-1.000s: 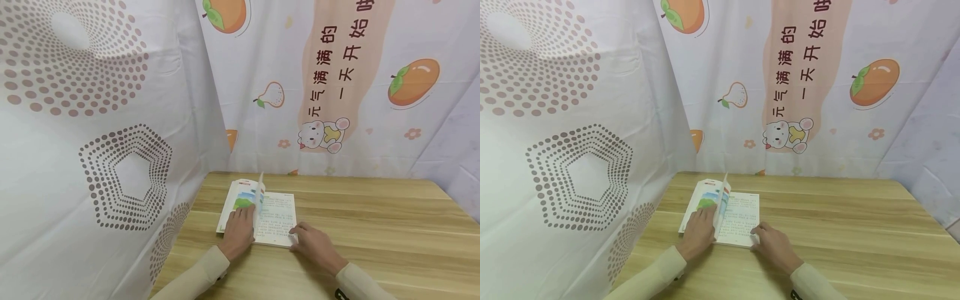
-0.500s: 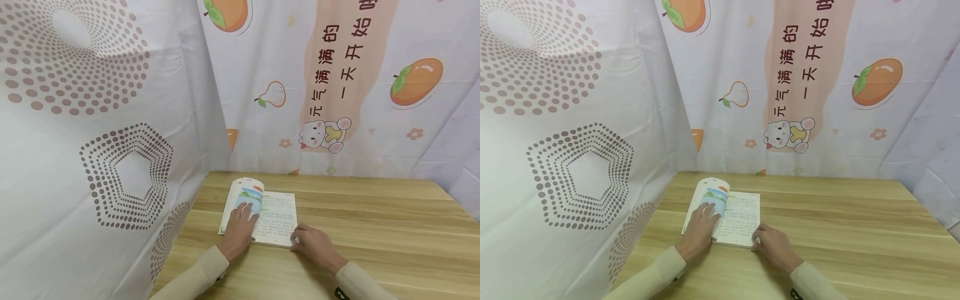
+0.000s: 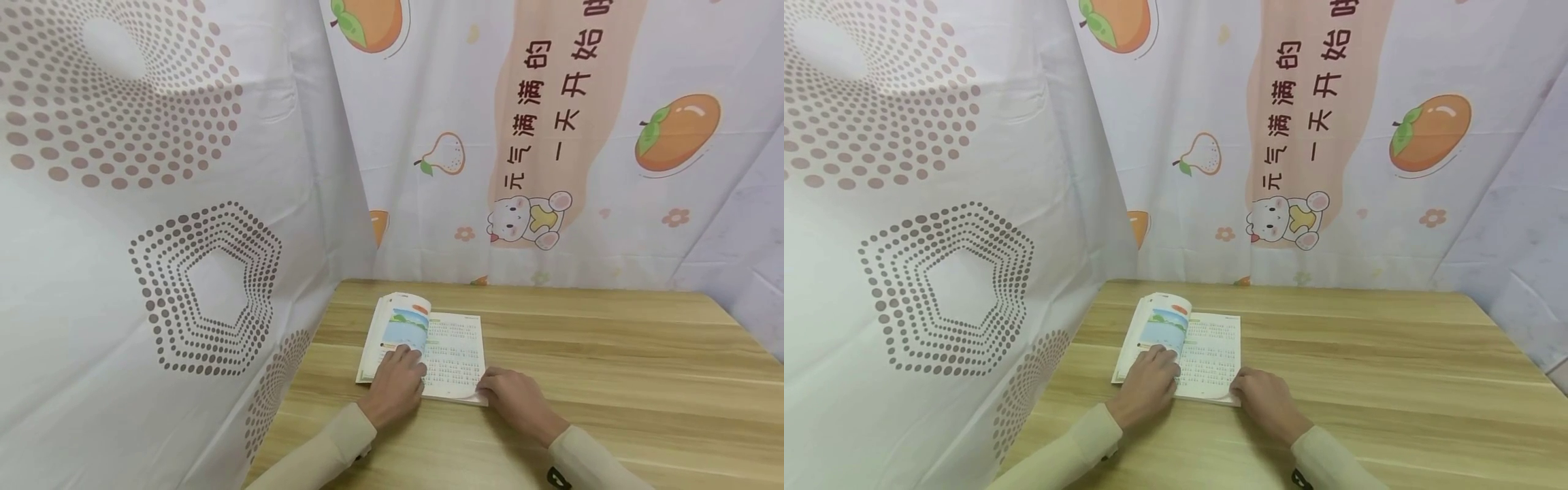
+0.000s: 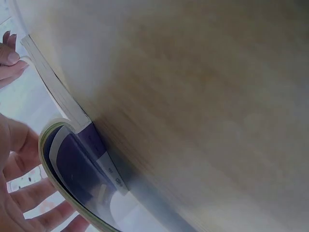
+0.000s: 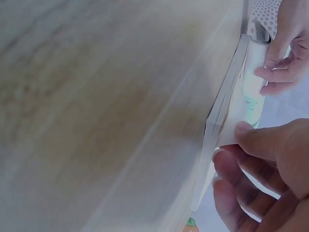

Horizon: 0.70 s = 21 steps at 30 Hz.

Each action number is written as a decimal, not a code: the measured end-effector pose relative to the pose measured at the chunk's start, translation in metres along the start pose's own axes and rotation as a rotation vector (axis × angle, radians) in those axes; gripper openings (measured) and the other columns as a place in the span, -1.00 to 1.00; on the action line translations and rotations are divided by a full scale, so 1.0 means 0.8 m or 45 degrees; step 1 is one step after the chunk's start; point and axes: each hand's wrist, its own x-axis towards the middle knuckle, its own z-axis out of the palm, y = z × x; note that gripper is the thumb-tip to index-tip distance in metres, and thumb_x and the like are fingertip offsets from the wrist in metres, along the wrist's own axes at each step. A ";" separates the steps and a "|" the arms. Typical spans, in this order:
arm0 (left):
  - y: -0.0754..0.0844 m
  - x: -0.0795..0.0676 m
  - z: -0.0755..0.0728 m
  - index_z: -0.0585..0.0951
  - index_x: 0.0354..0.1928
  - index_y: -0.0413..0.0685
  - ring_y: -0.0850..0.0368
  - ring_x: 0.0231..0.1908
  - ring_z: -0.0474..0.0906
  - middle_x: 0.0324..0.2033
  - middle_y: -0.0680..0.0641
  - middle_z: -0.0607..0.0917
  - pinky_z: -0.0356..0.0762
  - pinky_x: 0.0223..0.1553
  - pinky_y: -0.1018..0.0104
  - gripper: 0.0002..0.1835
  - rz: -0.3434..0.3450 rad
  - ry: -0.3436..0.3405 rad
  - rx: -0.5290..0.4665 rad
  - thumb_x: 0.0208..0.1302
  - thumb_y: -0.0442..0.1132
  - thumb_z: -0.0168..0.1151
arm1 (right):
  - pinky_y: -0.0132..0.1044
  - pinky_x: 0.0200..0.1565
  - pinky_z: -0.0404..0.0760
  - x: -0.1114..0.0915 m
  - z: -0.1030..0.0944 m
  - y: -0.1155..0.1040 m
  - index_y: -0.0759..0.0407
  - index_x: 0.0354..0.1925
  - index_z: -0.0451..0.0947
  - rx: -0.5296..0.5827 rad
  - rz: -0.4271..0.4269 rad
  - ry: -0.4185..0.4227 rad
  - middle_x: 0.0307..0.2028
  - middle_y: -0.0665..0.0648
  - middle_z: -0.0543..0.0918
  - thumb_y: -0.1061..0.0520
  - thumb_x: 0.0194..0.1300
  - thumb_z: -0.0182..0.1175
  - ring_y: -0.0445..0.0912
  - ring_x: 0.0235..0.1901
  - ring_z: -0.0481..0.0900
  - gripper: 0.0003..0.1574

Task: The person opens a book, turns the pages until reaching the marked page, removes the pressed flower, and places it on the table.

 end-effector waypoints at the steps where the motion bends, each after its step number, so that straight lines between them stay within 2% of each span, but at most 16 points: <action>1: 0.001 0.000 0.000 0.67 -0.46 0.08 0.02 -0.02 0.51 -0.18 0.04 0.67 0.52 -0.10 0.13 -0.87 0.005 0.005 -0.001 0.25 -0.23 0.27 | -0.24 -0.35 0.66 0.000 0.000 0.000 0.02 -0.34 0.79 -0.007 -0.003 -0.001 -0.33 -0.10 0.73 0.23 0.12 0.50 -0.14 -0.34 0.72 -0.88; 4: 0.003 0.000 0.002 0.64 -0.51 0.09 0.00 -0.06 0.51 -0.20 0.03 0.67 0.52 -0.14 0.10 -0.79 0.015 0.002 0.001 0.29 -0.10 0.29 | -0.25 -0.37 0.65 -0.001 0.000 0.001 0.01 -0.36 0.79 -0.030 -0.011 -0.001 -0.34 -0.10 0.73 0.22 0.10 0.51 -0.15 -0.36 0.72 -0.87; 7: 0.004 0.000 0.003 0.63 -0.51 0.11 -0.03 -0.03 0.51 -0.16 0.02 0.68 0.54 -0.10 0.07 -0.67 0.006 -0.041 0.017 0.30 0.12 0.32 | -0.26 -0.37 0.65 -0.001 0.000 0.001 -0.01 -0.39 0.78 -0.036 -0.001 0.019 -0.36 -0.12 0.73 0.22 0.09 0.53 -0.17 -0.37 0.71 -0.86; 12: 0.007 0.001 0.002 0.65 -0.44 0.12 -0.06 0.03 0.50 -0.07 0.00 0.68 0.54 -0.05 0.05 -0.45 -0.005 -0.111 0.059 0.16 0.47 0.29 | -0.33 -0.46 0.57 0.002 0.000 0.000 -0.05 -0.46 0.75 -0.031 0.019 0.099 -0.37 -0.15 0.71 0.24 0.06 0.55 -0.23 -0.43 0.66 -0.81; 16: 0.009 0.002 0.001 0.68 -0.41 0.11 -0.05 0.01 0.49 -0.06 -0.01 0.68 0.53 -0.08 0.07 -0.40 -0.002 -0.109 0.078 0.11 0.51 0.29 | -0.41 -0.53 0.48 0.004 0.000 0.000 -0.06 -0.49 0.72 -0.021 0.004 0.190 -0.38 -0.16 0.71 0.26 -0.02 0.59 -0.32 -0.50 0.57 -0.75; 21: 0.010 0.002 0.002 0.69 -0.40 0.10 -0.05 0.00 0.49 -0.07 -0.01 0.68 0.53 -0.08 0.06 -0.44 -0.010 -0.110 0.083 0.21 0.45 0.26 | -0.51 -0.59 0.34 0.006 -0.002 -0.001 -0.06 -0.47 0.68 0.031 -0.001 0.325 -0.34 -0.13 0.72 0.21 -0.05 0.64 -0.43 -0.60 0.34 -0.70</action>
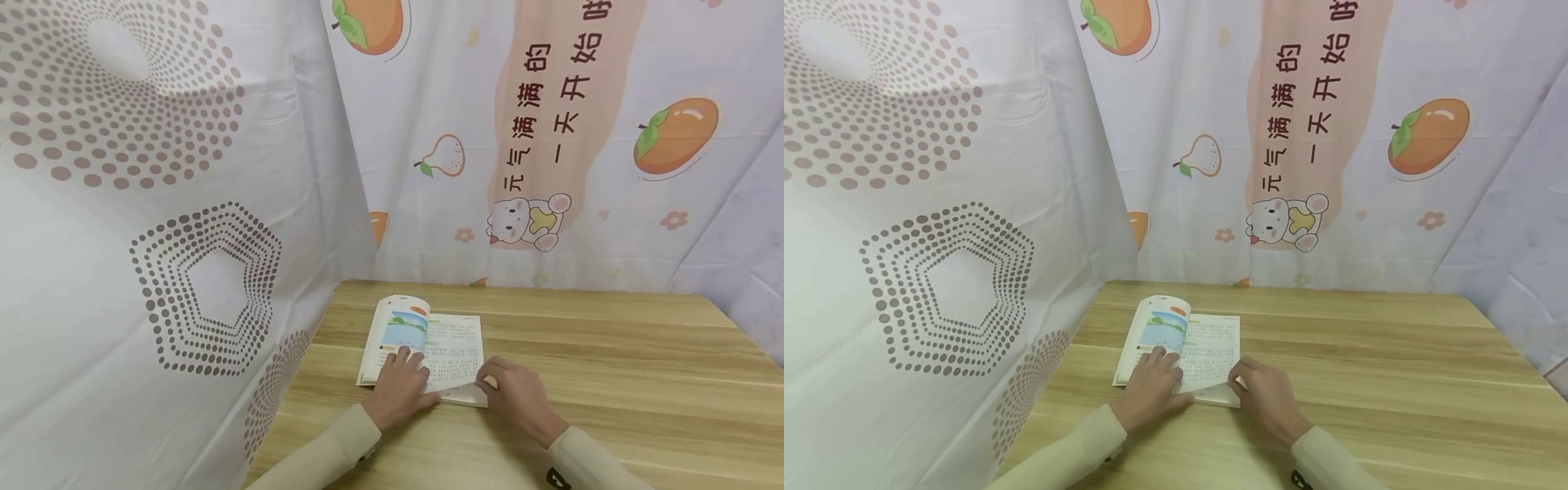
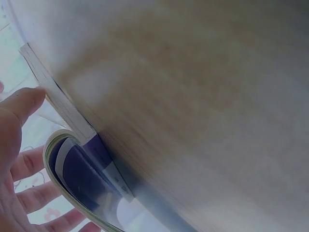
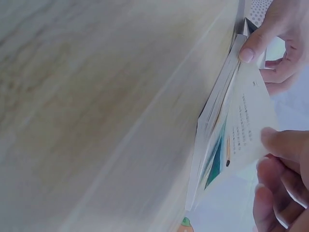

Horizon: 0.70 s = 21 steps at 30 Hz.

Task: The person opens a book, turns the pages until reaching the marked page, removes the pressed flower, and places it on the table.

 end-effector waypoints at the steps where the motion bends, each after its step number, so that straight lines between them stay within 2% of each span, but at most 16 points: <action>1: 0.000 0.000 0.000 0.69 -0.40 0.09 -0.06 0.01 0.49 -0.07 -0.01 0.68 0.54 -0.08 0.06 -0.44 0.000 -0.002 0.001 0.23 0.45 0.25 | -0.52 -0.60 0.32 0.000 0.000 0.000 -0.05 -0.46 0.67 0.014 -0.004 0.027 -0.33 -0.13 0.71 0.20 -0.06 0.65 -0.43 -0.61 0.29 -0.69; 4: -0.001 -0.001 -0.001 0.68 -0.43 0.09 -0.05 -0.01 0.49 -0.10 0.00 0.67 0.54 -0.10 0.07 -0.44 0.000 0.007 -0.005 0.25 0.44 0.23 | -0.54 -0.60 0.32 0.001 0.001 0.000 -0.05 -0.43 0.63 0.042 -0.024 0.099 -0.31 -0.10 0.70 0.19 -0.07 0.66 -0.45 -0.61 0.27 -0.64; 12: -0.005 0.001 -0.003 0.59 -0.56 0.13 0.02 -0.15 0.48 -0.31 0.09 0.60 0.51 -0.25 0.15 -0.50 -0.002 0.056 -0.062 0.20 0.37 0.30 | -0.56 -0.59 0.40 0.003 0.003 0.002 -0.04 -0.40 0.62 0.073 -0.081 0.202 -0.31 -0.09 0.71 0.21 -0.09 0.66 -0.45 -0.61 0.42 -0.61; 17: -0.006 0.001 -0.003 0.66 -0.50 0.11 0.01 -0.13 0.51 -0.34 0.11 0.61 0.49 -0.26 0.17 -0.65 -0.023 0.073 -0.077 0.28 0.16 0.40 | -0.56 -0.62 0.35 0.003 0.004 0.002 0.04 -0.28 0.66 0.061 -0.076 0.238 -0.30 -0.05 0.71 0.19 -0.06 0.64 -0.45 -0.62 0.40 -0.62; 19: -0.005 0.003 -0.003 0.69 -0.42 0.07 -0.01 -0.11 0.54 -0.27 0.08 0.68 0.52 -0.25 0.14 -0.74 -0.055 0.055 -0.058 0.33 0.04 0.37 | -0.52 -0.63 0.33 0.003 0.002 0.002 0.07 -0.19 0.67 0.051 -0.031 0.194 -0.26 -0.02 0.71 0.17 -0.05 0.64 -0.43 -0.64 0.35 -0.56; 21: -0.005 0.005 -0.003 0.72 -0.29 0.00 -0.01 -0.11 0.56 -0.21 0.04 0.73 0.55 -0.24 0.13 -0.79 -0.099 0.045 -0.027 0.35 -0.03 0.30 | -0.47 -0.58 0.41 0.002 0.000 0.000 0.08 -0.11 0.67 0.045 0.032 0.080 -0.19 0.01 0.72 0.13 -0.03 0.64 -0.37 -0.59 0.44 -0.51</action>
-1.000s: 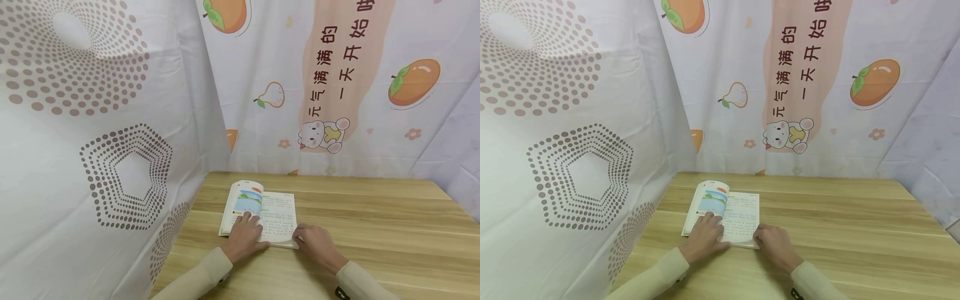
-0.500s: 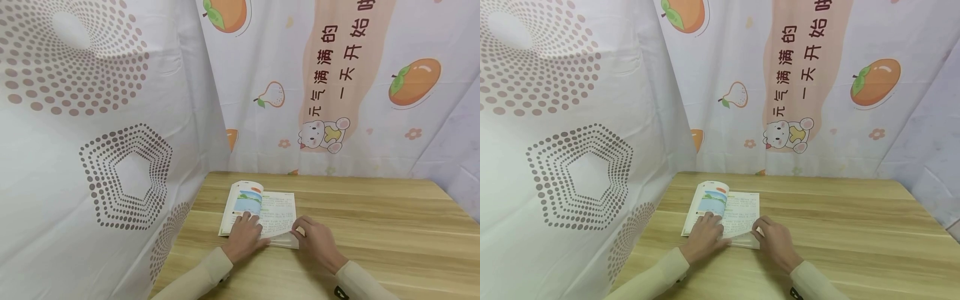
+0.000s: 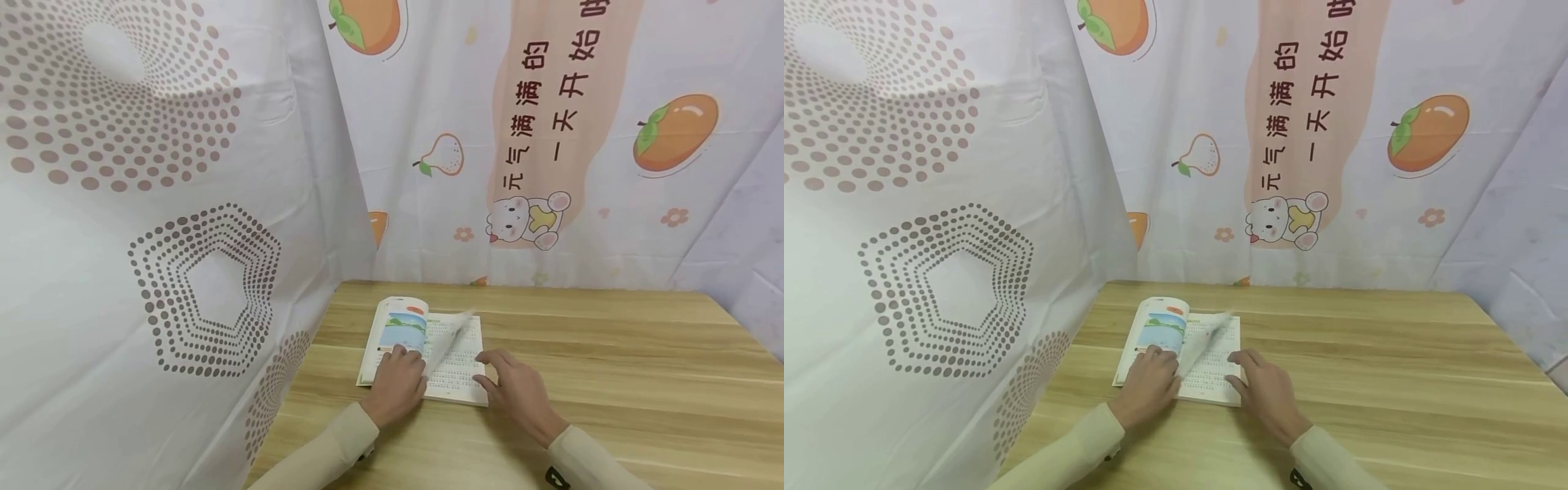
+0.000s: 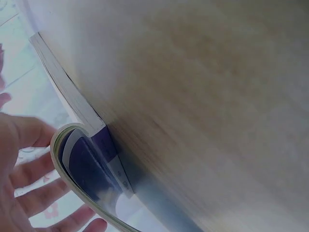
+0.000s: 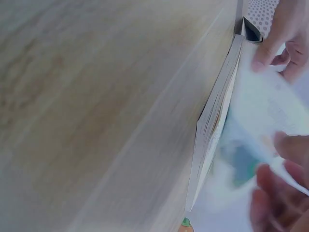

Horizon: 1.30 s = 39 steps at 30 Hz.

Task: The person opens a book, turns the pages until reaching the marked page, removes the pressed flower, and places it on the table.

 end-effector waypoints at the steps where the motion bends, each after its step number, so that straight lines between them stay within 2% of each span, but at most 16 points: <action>1: 0.000 0.001 -0.001 0.71 -0.22 -0.05 -0.02 -0.12 0.57 -0.20 0.01 0.74 0.56 -0.26 0.13 -0.79 -0.027 0.005 0.018 0.34 -0.06 0.28 | -0.43 -0.55 0.47 0.000 0.000 -0.001 0.09 -0.09 0.67 -0.012 0.025 -0.072 -0.15 0.03 0.71 0.10 -0.03 0.65 -0.33 -0.55 0.48 -0.49; 4: -0.002 0.003 0.001 0.64 0.05 -0.17 0.01 -0.24 0.59 -0.28 -0.04 0.74 0.55 -0.37 0.21 -0.65 -0.107 0.067 0.040 0.33 -0.11 0.26 | -0.30 -0.39 0.64 -0.004 0.000 -0.002 0.11 -0.05 0.68 -0.046 0.086 -0.325 -0.07 0.07 0.68 0.00 0.01 0.63 -0.19 -0.40 0.61 -0.46; 5: -0.003 0.003 0.000 0.61 0.09 -0.20 0.03 -0.30 0.59 -0.33 -0.06 0.73 0.53 -0.43 0.23 -0.62 -0.124 0.111 0.031 0.31 -0.15 0.26 | -0.26 -0.31 0.68 -0.006 0.002 -0.002 0.11 -0.05 0.69 -0.052 0.083 -0.379 -0.05 0.07 0.68 -0.02 0.00 0.62 -0.14 -0.30 0.67 -0.45; 8: -0.006 0.003 0.001 0.52 0.22 -0.26 0.03 -0.41 0.55 -0.35 -0.10 0.70 0.44 -0.55 0.25 -0.52 -0.136 0.242 -0.002 0.24 -0.32 0.23 | -0.28 -0.29 0.67 -0.012 0.005 0.001 0.10 -0.09 0.71 -0.063 0.074 -0.491 -0.06 0.02 0.66 -0.07 0.03 0.60 -0.20 -0.31 0.61 -0.49; 11: -0.008 0.003 0.001 0.44 0.32 -0.26 -0.04 -0.26 0.60 -0.09 -0.22 0.67 0.54 -0.43 0.20 -0.41 -0.126 0.306 -0.002 0.20 -0.42 0.26 | -0.33 -0.37 0.59 -0.014 0.006 0.003 0.06 -0.18 0.72 -0.066 0.055 -0.515 -0.10 -0.02 0.65 -0.06 0.07 0.58 -0.28 -0.40 0.47 -0.61; 13: -0.009 0.003 0.000 0.41 0.35 -0.20 -0.14 -0.06 0.57 0.12 -0.30 0.56 0.60 -0.25 0.12 -0.27 -0.126 0.298 -0.001 0.10 -0.39 0.43 | -0.35 -0.40 0.56 -0.014 0.006 0.004 0.04 -0.24 0.73 -0.070 0.035 -0.506 -0.14 -0.04 0.65 -0.06 0.08 0.57 -0.31 -0.43 0.42 -0.67; 14: -0.009 0.003 0.000 0.41 0.36 -0.16 -0.19 0.03 0.53 0.20 -0.34 0.50 0.60 -0.16 0.07 -0.18 -0.125 0.287 -0.004 0.01 -0.35 0.56 | -0.36 -0.42 0.54 -0.013 0.006 0.004 0.03 -0.26 0.73 -0.069 0.030 -0.500 -0.15 -0.04 0.65 -0.06 0.08 0.57 -0.32 -0.44 0.41 -0.69; 17: -0.011 0.004 -0.002 0.43 0.36 -0.05 -0.28 0.21 0.39 0.31 -0.37 0.38 0.53 0.08 -0.04 0.16 -0.127 0.250 -0.005 -0.47 -0.17 0.84 | -0.37 -0.43 0.54 -0.011 0.005 0.006 0.02 -0.29 0.74 -0.065 0.025 -0.496 -0.18 -0.03 0.66 -0.05 0.08 0.56 -0.34 -0.45 0.41 -0.72; 18: -0.011 0.005 -0.004 0.44 0.35 -0.01 -0.29 0.25 0.34 0.34 -0.37 0.35 0.49 0.12 -0.06 0.26 -0.128 0.234 -0.004 -0.63 -0.09 0.87 | -0.37 -0.42 0.55 -0.011 0.005 0.006 0.01 -0.29 0.74 -0.064 0.024 -0.498 -0.18 -0.03 0.67 -0.06 0.08 0.56 -0.34 -0.45 0.42 -0.72; 20: -0.011 0.005 -0.006 0.48 0.34 0.04 -0.30 0.32 0.28 0.36 -0.36 0.33 0.42 0.18 -0.07 0.31 -0.123 0.209 0.010 -0.77 0.02 0.87 | -0.38 -0.42 0.55 -0.010 0.004 0.006 0.02 -0.30 0.74 -0.054 0.024 -0.503 -0.17 -0.02 0.68 -0.06 0.07 0.55 -0.33 -0.46 0.43 -0.73; 21: -0.012 0.005 -0.006 0.51 0.31 0.06 -0.29 0.33 0.27 0.35 -0.33 0.35 0.39 0.19 -0.08 0.28 -0.118 0.199 0.027 -0.77 0.03 0.86 | -0.38 -0.41 0.56 -0.010 0.004 0.006 0.02 -0.30 0.74 -0.050 0.022 -0.504 -0.17 -0.02 0.68 -0.05 0.07 0.55 -0.33 -0.45 0.46 -0.73; 24: -0.012 0.005 -0.008 0.63 0.17 0.09 -0.23 0.33 0.30 0.31 -0.23 0.45 0.38 0.18 -0.09 -0.04 -0.077 0.153 0.054 -0.51 -0.07 0.83 | -0.37 -0.38 0.60 -0.009 0.004 0.005 0.01 -0.30 0.74 -0.047 0.014 -0.499 -0.17 -0.02 0.69 -0.05 0.07 0.55 -0.28 -0.41 0.56 -0.74; 25: -0.012 0.004 -0.008 0.67 0.11 0.11 -0.20 0.31 0.34 0.27 -0.18 0.50 0.40 0.17 -0.07 -0.19 -0.057 0.134 0.059 -0.37 -0.14 0.79 | -0.36 -0.38 0.61 -0.009 0.004 0.005 0.01 -0.30 0.74 -0.048 0.014 -0.494 -0.18 -0.02 0.69 -0.04 0.07 0.55 -0.25 -0.39 0.60 -0.75; 28: -0.011 0.004 -0.008 0.75 -0.06 0.17 -0.06 0.16 0.49 0.15 -0.04 0.63 0.46 0.07 0.03 -0.52 -0.008 0.067 0.051 -0.11 -0.28 0.64 | -0.32 -0.35 0.64 -0.009 0.004 0.005 0.01 -0.32 0.74 -0.054 0.013 -0.485 -0.19 -0.02 0.69 -0.01 0.09 0.54 -0.18 -0.34 0.67 -0.79; 33: -0.009 0.000 -0.008 0.78 -0.19 0.23 0.07 -0.14 0.51 -0.11 0.10 0.65 0.42 -0.16 0.18 -0.66 0.022 -0.020 0.025 -0.05 -0.29 0.58 | -0.26 -0.33 0.67 -0.011 0.005 0.004 0.00 -0.33 0.75 -0.058 0.004 -0.456 -0.23 -0.05 0.69 0.15 0.16 0.51 -0.13 -0.30 0.71 -0.90; 39: -0.007 -0.001 -0.003 0.79 -0.30 0.13 0.07 -0.15 0.50 -0.14 0.07 0.66 0.48 -0.27 0.28 -0.73 0.092 0.028 -0.007 0.09 -0.47 0.44 | -0.26 -0.35 0.66 -0.010 0.005 -0.001 0.00 -0.37 0.75 -0.076 0.046 -0.414 -0.29 -0.09 0.71 0.24 0.17 0.48 -0.12 -0.31 0.73 -0.87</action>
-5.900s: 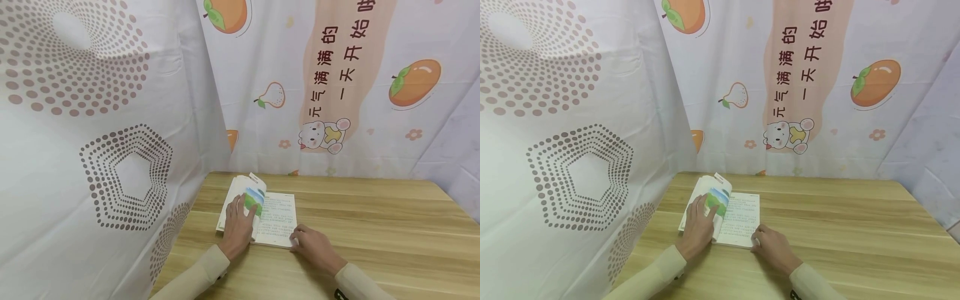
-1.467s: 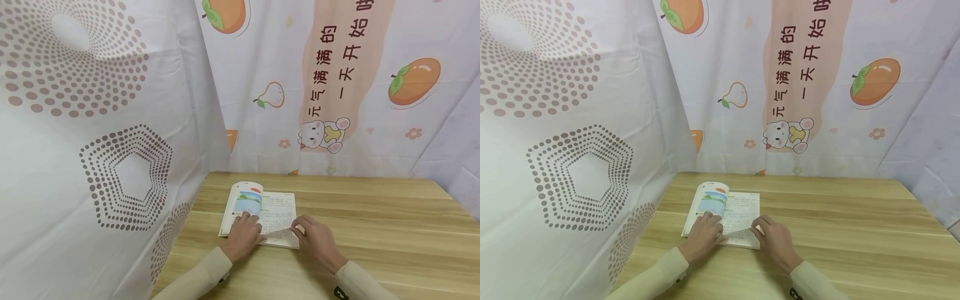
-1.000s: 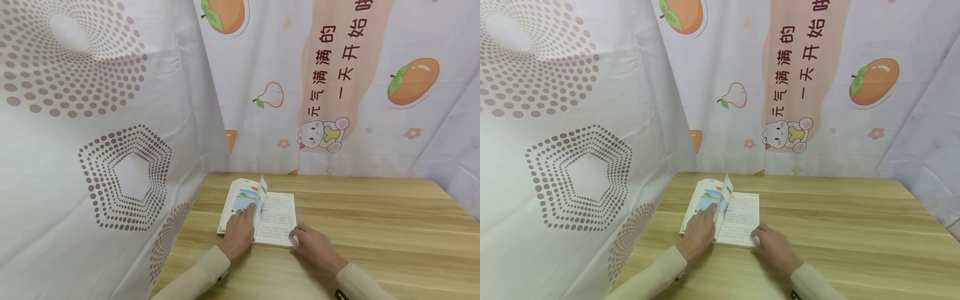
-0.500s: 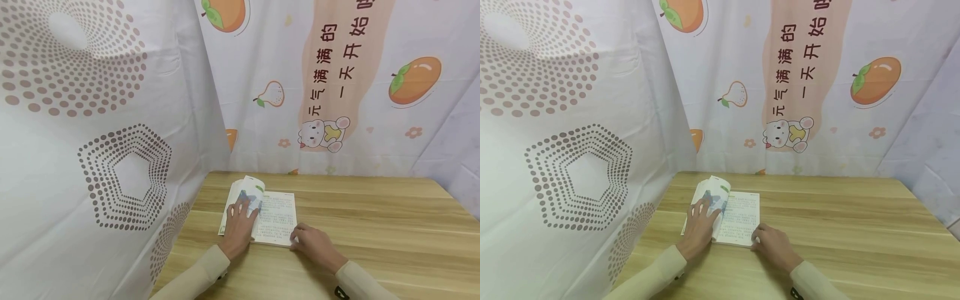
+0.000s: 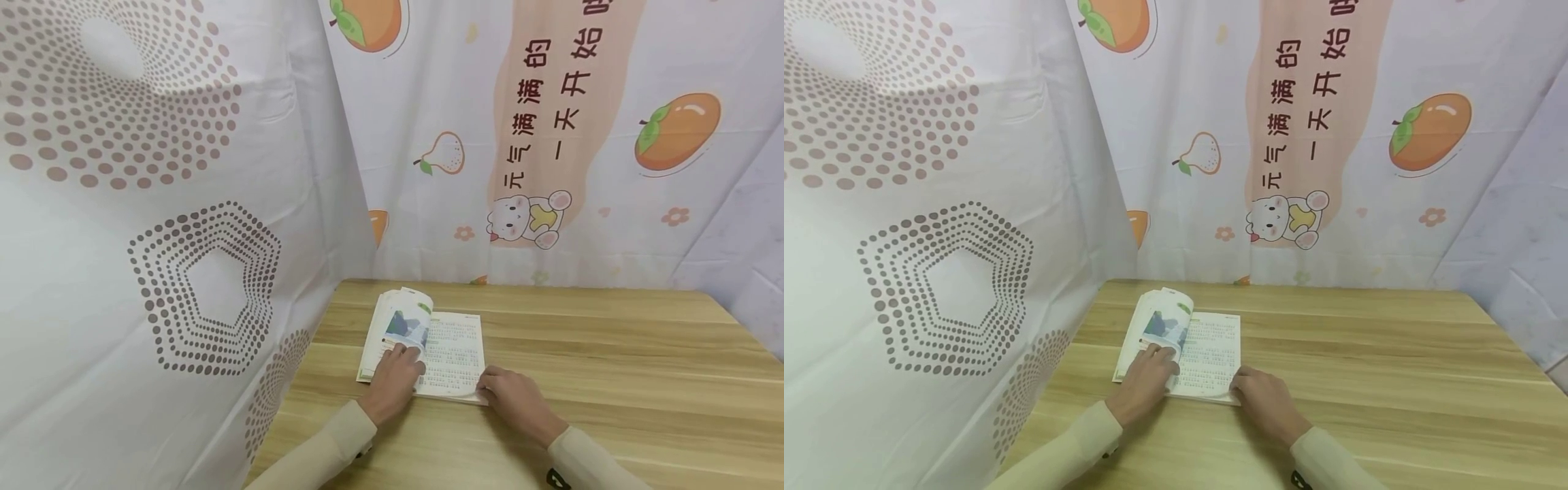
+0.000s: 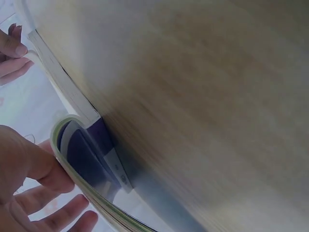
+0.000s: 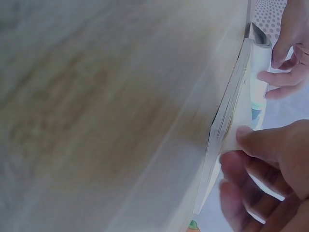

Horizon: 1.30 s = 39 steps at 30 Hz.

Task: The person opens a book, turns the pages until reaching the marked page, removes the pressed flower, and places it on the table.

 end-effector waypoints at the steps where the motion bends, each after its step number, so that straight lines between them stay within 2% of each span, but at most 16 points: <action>1: 0.000 0.000 0.001 0.79 -0.32 0.12 0.07 -0.14 0.50 -0.14 0.06 0.67 0.50 -0.28 0.28 -0.74 0.011 0.007 0.003 0.10 -0.48 0.43 | -0.25 -0.35 0.67 0.001 -0.001 -0.001 0.00 -0.39 0.75 -0.005 0.004 0.005 -0.29 -0.09 0.72 0.24 0.16 0.49 -0.12 -0.31 0.73 -0.87; 4: 0.001 0.001 0.004 0.78 -0.38 0.10 0.06 -0.13 0.51 -0.16 0.06 0.67 0.51 -0.29 0.27 -0.76 0.035 0.016 0.014 0.14 -0.48 0.41 | -0.24 -0.34 0.67 0.002 -0.002 -0.003 0.00 -0.42 0.75 -0.027 0.006 0.025 -0.31 -0.08 0.74 0.25 0.13 0.51 -0.12 -0.32 0.73 -0.85; 7: 0.003 0.001 0.005 0.72 -0.48 0.09 0.05 -0.13 0.50 -0.21 0.07 0.65 0.50 -0.27 0.23 -0.83 0.039 0.019 0.012 0.21 -0.35 0.37 | -0.28 -0.37 0.65 0.003 -0.004 -0.003 -0.01 -0.44 0.75 -0.040 -0.014 0.061 -0.34 -0.09 0.73 0.26 0.09 0.53 -0.16 -0.37 0.71 -0.82; 8: 0.004 0.001 0.005 0.70 -0.50 0.10 0.04 -0.13 0.51 -0.23 0.06 0.65 0.51 -0.26 0.21 -0.84 0.037 0.018 0.009 0.24 -0.25 0.38 | -0.30 -0.39 0.64 0.003 -0.004 -0.003 -0.02 -0.46 0.74 -0.040 -0.022 0.078 -0.35 -0.10 0.72 0.26 0.07 0.53 -0.18 -0.39 0.70 -0.81; 10: 0.006 0.001 0.005 0.65 -0.53 0.10 0.02 -0.13 0.50 -0.22 0.04 0.64 0.51 -0.23 0.17 -0.71 0.032 0.008 0.004 0.29 0.03 0.38 | -0.33 -0.43 0.61 0.004 -0.005 -0.002 -0.03 -0.48 0.73 -0.035 -0.049 0.124 -0.37 -0.12 0.71 0.27 0.04 0.55 -0.22 -0.43 0.67 -0.78; 13: 0.009 0.001 0.004 0.60 -0.53 0.10 0.01 -0.16 0.48 -0.24 0.02 0.62 0.50 -0.21 0.14 -0.46 0.028 -0.006 0.024 0.17 0.41 0.34 | -0.37 -0.47 0.57 0.004 -0.004 0.000 -0.05 -0.49 0.72 -0.022 -0.090 0.201 -0.39 -0.16 0.69 0.27 -0.02 0.59 -0.29 -0.47 0.62 -0.74; 15: 0.010 0.001 0.003 0.60 -0.52 0.09 0.02 -0.19 0.46 -0.27 0.02 0.60 0.47 -0.23 0.15 -0.40 0.024 0.005 0.055 0.09 0.49 0.33 | -0.41 -0.49 0.54 0.006 -0.004 0.001 -0.06 -0.49 0.70 -0.004 -0.107 0.260 -0.37 -0.17 0.70 0.27 -0.04 0.60 -0.33 -0.49 0.58 -0.71; 17: 0.011 0.002 0.004 0.59 -0.54 0.09 0.03 -0.23 0.44 -0.33 0.04 0.56 0.42 -0.28 0.19 -0.44 0.022 0.040 0.074 0.10 0.43 0.38 | -0.45 -0.53 0.49 0.007 -0.004 0.002 -0.07 -0.47 0.67 0.028 -0.110 0.326 -0.32 -0.16 0.70 0.25 -0.04 0.62 -0.37 -0.52 0.52 -0.68; 20: 0.011 0.002 0.006 0.58 -0.59 0.09 0.04 -0.25 0.45 -0.38 0.05 0.55 0.35 -0.33 0.21 -0.58 0.013 0.097 0.072 0.18 0.20 0.44 | -0.49 -0.59 0.39 0.007 -0.005 0.002 -0.04 -0.37 0.61 0.092 -0.092 0.426 -0.24 -0.10 0.68 0.22 -0.06 0.65 -0.41 -0.57 0.41 -0.61; 23: 0.012 0.004 0.007 0.64 -0.55 0.07 0.03 -0.21 0.48 -0.34 0.05 0.62 0.40 -0.31 0.19 -0.71 -0.042 0.058 0.037 0.28 0.00 0.35 | -0.49 -0.62 0.33 0.008 -0.007 0.001 0.00 -0.24 0.57 0.131 -0.043 0.463 -0.19 -0.05 0.64 0.18 -0.05 0.66 -0.43 -0.60 0.36 -0.52; 26: 0.010 0.007 0.005 0.71 -0.42 0.01 0.01 -0.20 0.52 -0.27 0.02 0.71 0.48 -0.27 0.15 -0.74 -0.115 0.022 0.047 0.38 -0.05 0.24 | -0.47 -0.64 0.27 0.008 -0.008 0.000 0.02 -0.17 0.56 0.128 -0.001 0.439 -0.18 -0.03 0.62 0.13 -0.02 0.65 -0.42 -0.63 0.26 -0.49; 28: 0.006 0.008 0.002 0.74 -0.36 -0.04 0.01 -0.23 0.55 -0.27 0.01 0.74 0.52 -0.28 0.15 -0.71 -0.149 0.041 0.068 0.43 -0.04 0.19 | -0.47 -0.65 0.24 0.008 -0.008 0.001 0.02 -0.16 0.56 0.117 0.012 0.416 -0.18 -0.02 0.62 0.11 0.00 0.64 -0.40 -0.65 0.20 -0.50; 32: -0.003 0.008 0.003 0.72 -0.36 -0.09 0.01 -0.34 0.59 -0.37 -0.03 0.74 0.54 -0.37 0.16 -0.71 -0.192 0.134 0.061 0.43 -0.07 0.20 | -0.46 -0.64 0.23 0.007 -0.006 0.002 0.03 -0.16 0.56 0.100 0.023 0.380 -0.16 0.01 0.62 0.09 0.02 0.63 -0.37 -0.64 0.15 -0.52; 39: -0.011 0.005 -0.002 0.67 -0.40 -0.10 0.01 -0.42 0.59 -0.45 -0.05 0.69 0.52 -0.47 0.17 -0.77 -0.250 0.160 0.067 0.33 -0.11 0.27 | -0.45 -0.64 0.27 0.005 -0.005 0.001 0.05 -0.18 0.59 0.085 0.015 0.320 -0.16 0.03 0.62 0.08 0.02 0.63 -0.35 -0.63 0.20 -0.54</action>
